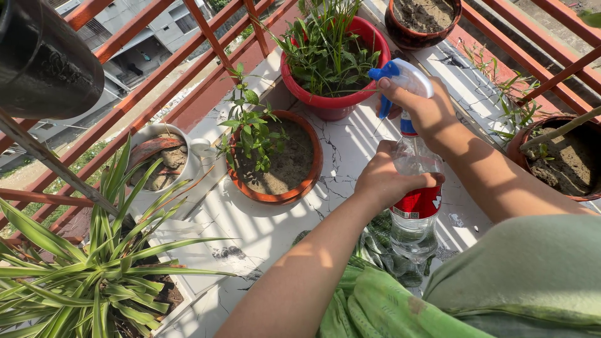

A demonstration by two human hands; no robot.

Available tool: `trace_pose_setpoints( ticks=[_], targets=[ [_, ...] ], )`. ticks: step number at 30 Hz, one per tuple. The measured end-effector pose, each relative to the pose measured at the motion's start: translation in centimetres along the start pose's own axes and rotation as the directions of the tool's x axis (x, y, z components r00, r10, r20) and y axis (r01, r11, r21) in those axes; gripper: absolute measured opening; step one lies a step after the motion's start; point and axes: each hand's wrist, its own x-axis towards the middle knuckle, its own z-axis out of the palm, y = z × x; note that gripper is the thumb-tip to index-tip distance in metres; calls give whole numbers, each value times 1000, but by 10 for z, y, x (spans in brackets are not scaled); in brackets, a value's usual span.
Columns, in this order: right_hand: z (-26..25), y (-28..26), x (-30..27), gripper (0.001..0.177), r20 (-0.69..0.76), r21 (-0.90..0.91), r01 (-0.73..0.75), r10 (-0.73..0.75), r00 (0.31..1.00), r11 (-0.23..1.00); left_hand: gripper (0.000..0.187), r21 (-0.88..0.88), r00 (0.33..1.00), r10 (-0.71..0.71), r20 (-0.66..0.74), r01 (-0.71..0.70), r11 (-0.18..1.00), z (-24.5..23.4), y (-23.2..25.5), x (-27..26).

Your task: The person waters several potted plants on a balcony using a spray bottle. They systematically move from one plant to another, spraying water onto the leaves and soil of each pot.

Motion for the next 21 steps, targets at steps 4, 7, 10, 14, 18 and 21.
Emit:
trace_pose_setpoints(
  ticks=[4,7,10,14,18,21],
  targets=[
    [-1,1,-3,46,-148,-119,-118,100,984,986,101,-21,999,-19,33,20,1000,-1,5,3],
    [0,2,0,43,-55,29,-13,15,998,1000,98,-12,998,-15,63,16,1000,-3,3,8],
    [4,-2,4,42,67,164,66,-78,995,984,98,-18,996,2,84,-1,1000,-7,-4,11],
    [14,-7,1,52,-12,6,-172,172,985,985,105,-102,994,57,94,-47,994,-14,-16,12],
    [22,-9,5,51,-7,-27,-251,251,968,968,106,-270,986,62,155,-18,963,-16,-22,12],
    [28,-10,10,53,167,140,254,-275,947,957,98,-237,991,61,120,-31,971,-20,-26,6]
  ],
)
